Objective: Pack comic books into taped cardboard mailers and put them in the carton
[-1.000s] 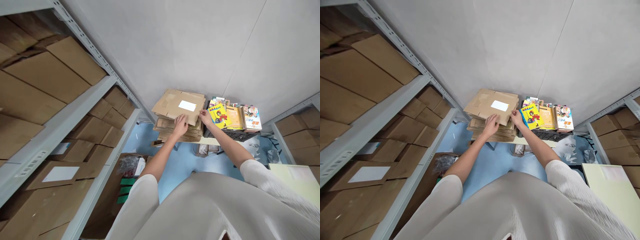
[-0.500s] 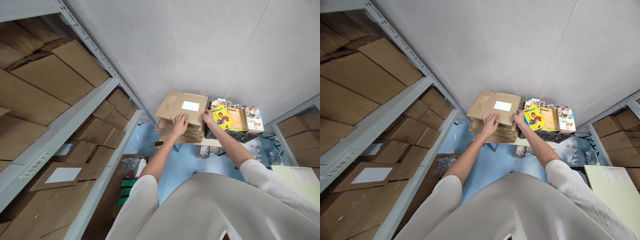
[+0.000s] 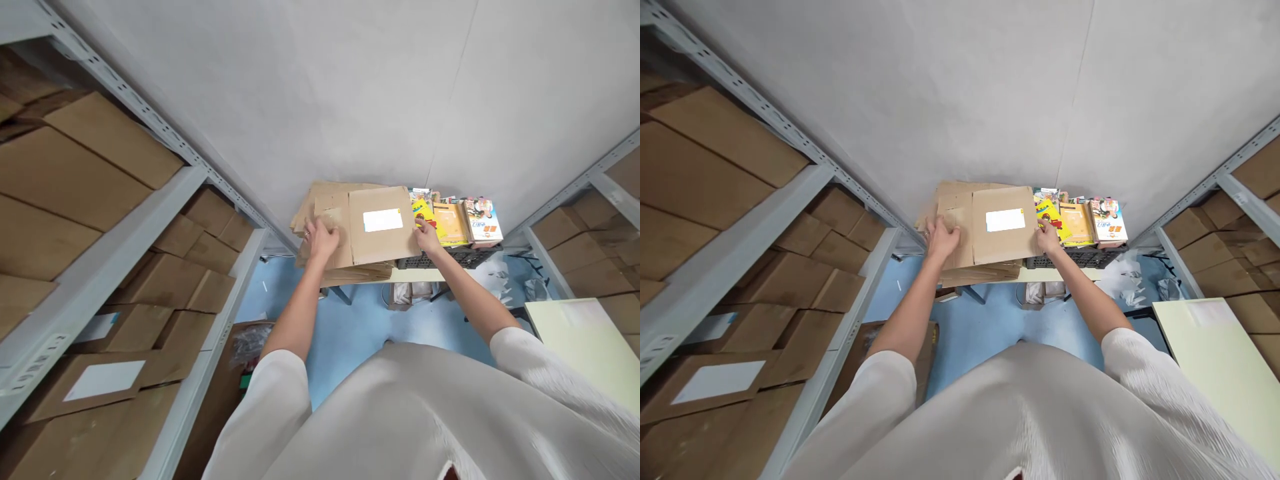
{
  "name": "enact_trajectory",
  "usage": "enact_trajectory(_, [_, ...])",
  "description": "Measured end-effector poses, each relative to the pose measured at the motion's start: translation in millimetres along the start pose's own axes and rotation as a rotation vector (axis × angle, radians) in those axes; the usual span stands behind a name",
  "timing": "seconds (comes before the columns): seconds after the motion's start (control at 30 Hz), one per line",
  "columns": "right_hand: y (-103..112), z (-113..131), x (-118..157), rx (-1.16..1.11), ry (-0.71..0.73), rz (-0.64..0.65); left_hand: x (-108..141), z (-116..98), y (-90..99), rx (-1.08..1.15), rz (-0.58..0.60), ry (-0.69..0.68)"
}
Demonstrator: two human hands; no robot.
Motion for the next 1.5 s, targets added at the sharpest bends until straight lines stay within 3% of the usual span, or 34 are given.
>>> enact_trajectory(0.13, [40,-7,23,0.012,0.036,-0.008,21,-24,-6.8,0.023,0.069,-0.059])
enact_trajectory(0.23, [77,-12,44,0.051,0.048,-0.050,44,-53,-16.7,0.002,0.060,-0.114])
enact_trajectory(0.43, [184,-25,109,0.071,0.133,-0.220,102,-137,-52.2,0.009,0.109,-0.288])
enact_trajectory(0.57, [272,-45,175,0.149,0.037,-0.405,155,-202,-94.3,0.010,0.184,-0.440])
enact_trajectory(0.7, [352,-72,254,0.182,-0.057,-0.599,218,-266,-149.9,0.032,0.294,-0.574])
enact_trajectory(0.9, [440,-114,385,0.150,-0.297,-0.809,321,-341,-236.9,0.067,0.523,-0.717])
enact_trajectory(1.03, [476,-137,469,0.114,-0.445,-0.958,379,-379,-292.0,0.102,0.675,-0.862])
enact_trajectory(1.2, [496,-161,550,0.066,-0.585,-1.151,435,-416,-361.5,0.152,0.894,-1.040])
enact_trajectory(1.33, [500,-179,592,0.075,-0.679,-1.267,472,-438,-413.0,0.153,1.051,-1.110])
enact_trajectory(1.5, [503,-198,620,0.045,-0.801,-1.385,508,-467,-468.8,0.110,1.190,-1.170])
Point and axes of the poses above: each hand's wrist, its own x-axis away from the middle knuckle, its own y-axis out of the back of the hand, z = x × y, the point moved 1 cm from there along -x, towards the middle knuckle
